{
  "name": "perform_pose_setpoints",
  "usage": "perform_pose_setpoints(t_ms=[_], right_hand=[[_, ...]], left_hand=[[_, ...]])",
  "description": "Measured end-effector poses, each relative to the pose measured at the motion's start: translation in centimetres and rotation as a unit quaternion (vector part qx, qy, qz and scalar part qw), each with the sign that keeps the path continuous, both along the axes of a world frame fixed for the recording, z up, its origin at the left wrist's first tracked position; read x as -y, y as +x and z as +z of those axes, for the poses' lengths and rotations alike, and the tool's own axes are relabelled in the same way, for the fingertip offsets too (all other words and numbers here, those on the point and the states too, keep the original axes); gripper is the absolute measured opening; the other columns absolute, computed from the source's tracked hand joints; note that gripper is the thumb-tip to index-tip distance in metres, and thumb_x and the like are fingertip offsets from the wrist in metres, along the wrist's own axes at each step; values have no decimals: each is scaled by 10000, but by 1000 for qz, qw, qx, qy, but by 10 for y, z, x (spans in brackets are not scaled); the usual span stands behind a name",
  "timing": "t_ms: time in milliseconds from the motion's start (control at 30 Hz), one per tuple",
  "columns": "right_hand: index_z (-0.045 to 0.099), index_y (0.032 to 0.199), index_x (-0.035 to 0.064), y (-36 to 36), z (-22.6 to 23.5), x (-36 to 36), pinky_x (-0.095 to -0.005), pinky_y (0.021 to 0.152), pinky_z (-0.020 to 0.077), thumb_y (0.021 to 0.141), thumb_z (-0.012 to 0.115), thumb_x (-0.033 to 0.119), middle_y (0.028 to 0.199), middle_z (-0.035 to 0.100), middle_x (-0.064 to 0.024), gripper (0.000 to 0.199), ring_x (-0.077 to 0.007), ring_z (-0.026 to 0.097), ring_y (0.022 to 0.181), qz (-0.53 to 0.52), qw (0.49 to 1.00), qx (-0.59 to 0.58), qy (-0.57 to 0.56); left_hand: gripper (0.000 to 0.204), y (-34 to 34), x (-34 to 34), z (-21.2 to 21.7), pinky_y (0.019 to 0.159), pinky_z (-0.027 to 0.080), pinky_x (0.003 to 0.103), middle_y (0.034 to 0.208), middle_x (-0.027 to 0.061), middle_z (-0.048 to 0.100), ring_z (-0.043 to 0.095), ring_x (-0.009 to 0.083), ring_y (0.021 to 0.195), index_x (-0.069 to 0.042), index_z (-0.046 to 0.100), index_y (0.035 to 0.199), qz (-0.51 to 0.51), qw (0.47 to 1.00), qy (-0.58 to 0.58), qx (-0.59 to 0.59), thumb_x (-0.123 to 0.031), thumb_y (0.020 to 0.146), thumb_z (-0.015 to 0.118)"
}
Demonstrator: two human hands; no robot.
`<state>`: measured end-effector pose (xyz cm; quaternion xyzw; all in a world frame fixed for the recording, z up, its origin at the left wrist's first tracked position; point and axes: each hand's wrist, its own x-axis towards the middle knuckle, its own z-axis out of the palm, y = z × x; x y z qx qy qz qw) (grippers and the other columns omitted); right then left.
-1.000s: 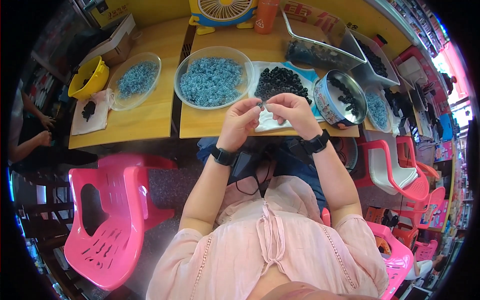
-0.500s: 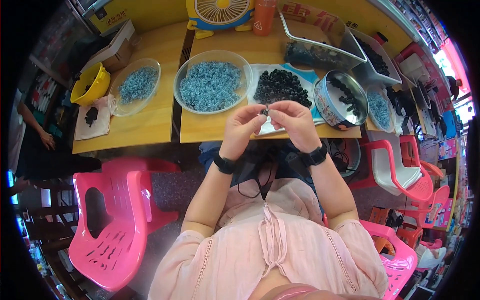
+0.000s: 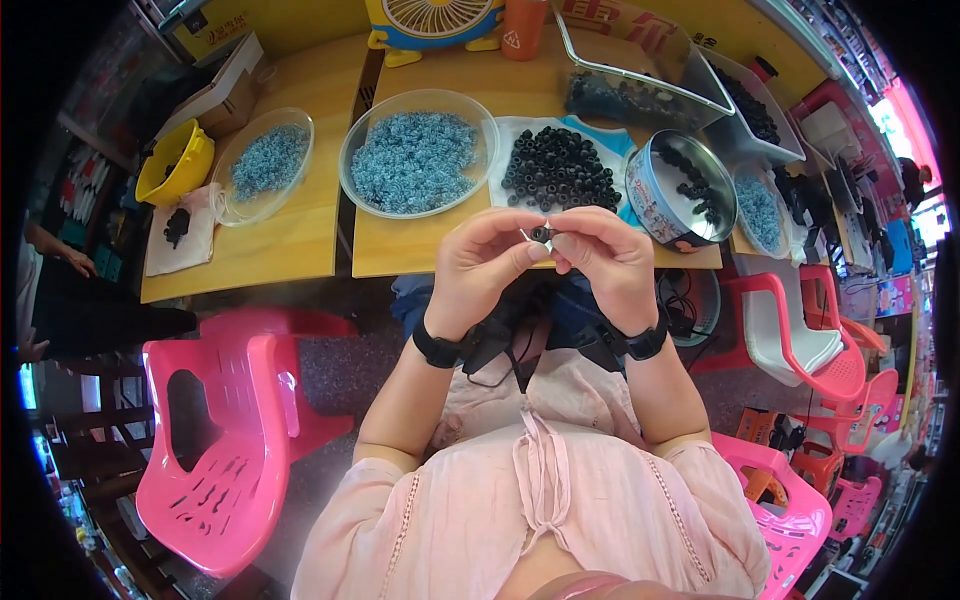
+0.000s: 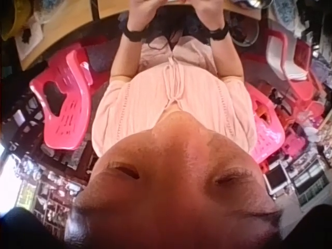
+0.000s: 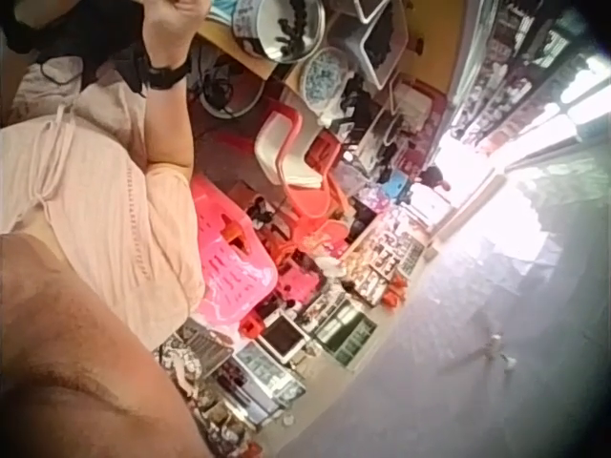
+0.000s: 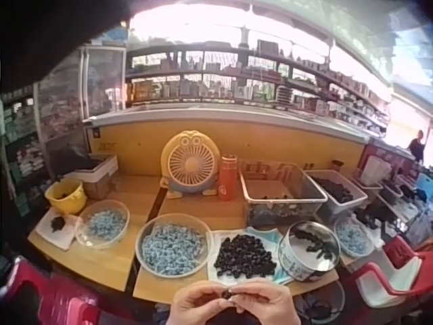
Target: The person inspects and sorts small black plastic components by hand on a workbench.
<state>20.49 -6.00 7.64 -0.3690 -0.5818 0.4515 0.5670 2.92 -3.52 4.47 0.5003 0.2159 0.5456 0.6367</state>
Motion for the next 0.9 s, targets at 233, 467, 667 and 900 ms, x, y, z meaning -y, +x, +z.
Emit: perform_pose_setpoints(t_ms=[233,467,667,900], right_hand=[[676,1032,-29,2,1,10,-200,647,505,892,648,-26,971,619,-61,143,-99,619,739,-3,999,-32,-8],[680,1019,-21,3,16,19,-194,644,501,893,650,-22,923,643,-48,130,-93,617,721,-28,998,-11,-61],[646,1042,-24,16,11,15,-228,635,520,890,671,24,896,650,-77,162,-107,623,707,95,966,-154,-184],[587,1139,-32,17,0,18,-231,548,475,922,621,118,834,629,-94,266,-135,584,640,293,860,-304,-286]], left_hand=[[269,2,7,9,765,499,227,1019,56,625,613,102,873,30,662,1102,3,999,31,-22,35,837,710],[276,7,12,14,692,514,231,987,77,659,626,108,833,-16,696,1072,115,971,154,-141,4,802,749],[279,5,18,22,678,518,235,985,99,663,648,161,808,-31,703,1046,146,946,240,-162,2,775,758],[262,5,22,20,576,371,199,870,26,570,485,71,672,-25,689,1035,91,952,255,-140,-19,784,765]])
